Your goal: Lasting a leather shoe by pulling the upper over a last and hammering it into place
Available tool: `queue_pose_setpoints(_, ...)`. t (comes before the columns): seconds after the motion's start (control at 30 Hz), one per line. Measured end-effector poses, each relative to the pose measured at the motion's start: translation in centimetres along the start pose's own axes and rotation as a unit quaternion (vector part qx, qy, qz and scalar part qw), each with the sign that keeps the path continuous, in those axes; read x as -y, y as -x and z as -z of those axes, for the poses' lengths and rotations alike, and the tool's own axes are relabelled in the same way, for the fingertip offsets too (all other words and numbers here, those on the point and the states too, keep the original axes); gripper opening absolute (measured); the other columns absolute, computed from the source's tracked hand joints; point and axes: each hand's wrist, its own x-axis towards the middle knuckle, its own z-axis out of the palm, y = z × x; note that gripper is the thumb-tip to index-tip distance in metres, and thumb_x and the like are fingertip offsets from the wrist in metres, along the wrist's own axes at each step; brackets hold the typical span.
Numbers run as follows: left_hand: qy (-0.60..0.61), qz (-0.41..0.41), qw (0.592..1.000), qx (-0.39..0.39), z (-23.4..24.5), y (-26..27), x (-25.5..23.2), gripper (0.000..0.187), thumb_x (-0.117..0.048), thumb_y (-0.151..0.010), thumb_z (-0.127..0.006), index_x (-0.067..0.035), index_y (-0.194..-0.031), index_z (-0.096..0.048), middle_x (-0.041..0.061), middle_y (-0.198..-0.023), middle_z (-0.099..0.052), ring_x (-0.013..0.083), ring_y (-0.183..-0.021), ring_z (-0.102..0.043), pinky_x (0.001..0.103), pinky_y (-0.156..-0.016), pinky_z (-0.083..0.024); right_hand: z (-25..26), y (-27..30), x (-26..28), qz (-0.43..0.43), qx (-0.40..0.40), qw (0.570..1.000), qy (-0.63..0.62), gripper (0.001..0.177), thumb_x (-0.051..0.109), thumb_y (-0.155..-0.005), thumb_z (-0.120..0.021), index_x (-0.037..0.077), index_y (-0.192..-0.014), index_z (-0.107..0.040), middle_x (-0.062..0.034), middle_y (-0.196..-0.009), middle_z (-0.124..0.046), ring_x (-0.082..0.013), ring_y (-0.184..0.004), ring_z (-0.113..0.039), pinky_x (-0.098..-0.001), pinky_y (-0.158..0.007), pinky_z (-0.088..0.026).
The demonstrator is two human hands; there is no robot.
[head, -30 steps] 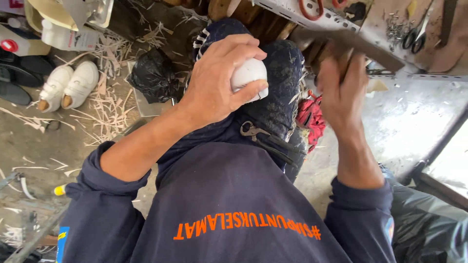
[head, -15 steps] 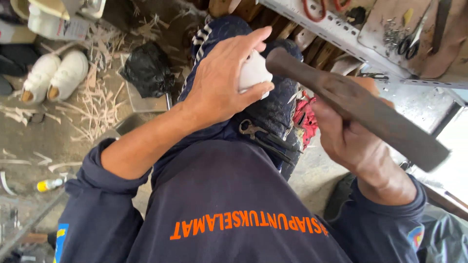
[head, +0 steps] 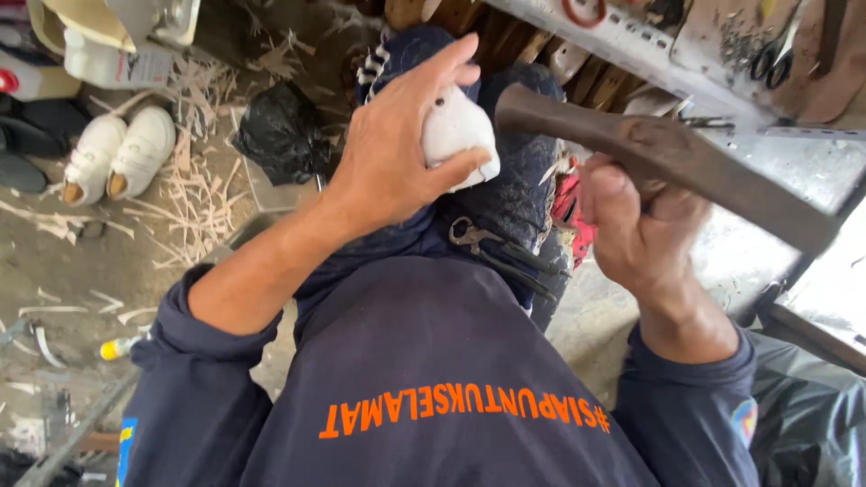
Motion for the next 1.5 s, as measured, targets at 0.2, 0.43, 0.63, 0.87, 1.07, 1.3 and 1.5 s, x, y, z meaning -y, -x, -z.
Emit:
queue_pose_setpoints(0.2,0.006,-0.040,0.999,0.000,0.5,0.2,1.3,0.085,-0.040,-0.104,-0.082,-0.021,-0.162,-0.023,0.008,-0.153,-0.064,0.0286,-0.127,-0.072,0.043,-0.103,-0.056,-1.8,0.0,-1.1,0.016,-0.039,0.997,-0.058,0.018,0.012,-0.108,-0.043,0.000,-0.104,-0.056,-0.0008,-0.057,-0.045,-0.0124,-0.042,-0.042,-0.0293,-0.042,-0.042)
queue_pose_setpoints(0.43,0.046,0.020,0.999,0.005,1.2,0.7,0.2,0.085,-0.037,-0.097,-0.082,-0.024,-0.161,-0.026,0.005,-0.150,-0.067,0.0176,-0.112,-0.071,0.034,-0.098,-0.054,-3.7,0.4,-1.9,-0.045,-0.075,0.978,-0.187,0.030,0.009,-0.106,-0.042,0.009,-0.077,-0.047,0.0014,-0.059,-0.044,-0.0104,-0.045,-0.039,-0.0277,-0.041,-0.035)
queue_pose_setpoints(0.63,0.033,-0.038,0.999,0.019,1.6,1.2,1.6,0.085,-0.051,-0.108,-0.073,-0.024,-0.165,-0.017,0.007,-0.160,-0.059,0.0244,-0.123,-0.075,0.039,-0.098,-0.059,-5.3,0.2,-1.4,-0.117,-0.045,0.962,-0.243,0.033,0.022,-0.112,-0.044,0.007,-0.082,-0.046,-0.0002,-0.060,-0.041,-0.0096,-0.049,-0.043,-0.0249,-0.045,-0.038)
queue_pose_setpoints(0.87,0.065,-0.055,0.996,0.036,2.9,1.1,2.4,0.087,-0.043,-0.110,-0.077,-0.023,-0.166,-0.013,0.013,-0.162,-0.053,0.0341,-0.148,-0.060,0.048,-0.108,-0.056,-7.3,1.2,-2.3,-0.161,-0.114,0.942,-0.272,0.024,0.018,-0.108,-0.047,0.008,-0.086,-0.050,-0.0022,-0.065,-0.050,-0.0087,-0.049,-0.046,-0.0236,-0.043,-0.040)
queue_pose_setpoints(1.07,0.209,0.019,0.970,-0.126,2.4,3.9,1.3,0.061,-0.030,-0.102,-0.080,-0.018,-0.151,-0.045,0.012,-0.138,-0.066,0.0172,-0.115,-0.067,0.025,-0.086,-0.060,-3.1,1.8,1.4,-0.261,-0.268,0.808,-0.455,0.037,0.041,-0.100,-0.058,0.011,-0.120,-0.066,-0.0016,-0.079,-0.065,-0.0149,-0.070,-0.068,-0.0209,-0.061,-0.052)
queue_pose_setpoints(1.3,0.039,0.014,0.983,-0.179,-7.1,3.1,4.5,0.043,-0.046,-0.106,-0.049,-0.013,-0.131,-0.063,0.011,-0.126,-0.058,0.0307,-0.131,-0.052,0.044,-0.111,-0.039,-8.0,3.9,-0.3,-0.264,-0.190,0.901,-0.288,0.015,0.007,-0.102,-0.049,0.006,-0.117,-0.048,-0.0079,-0.064,-0.053,-0.0136,-0.042,-0.046,-0.0250,-0.040,-0.037)
queue_pose_setpoints(1.5,0.008,-0.036,0.982,-0.185,-8.6,2.0,5.7,0.047,-0.050,-0.104,-0.044,-0.010,-0.121,-0.062,0.008,-0.116,-0.068,0.0311,-0.137,-0.049,0.065,-0.123,-0.010,-9.9,4.5,0.5,-0.119,-0.136,0.983,-0.042,0.025,0.021,-0.110,-0.046,0.003,-0.127,-0.053,-0.0009,-0.069,-0.061,-0.0114,-0.061,-0.063,-0.0297,-0.071,-0.051)
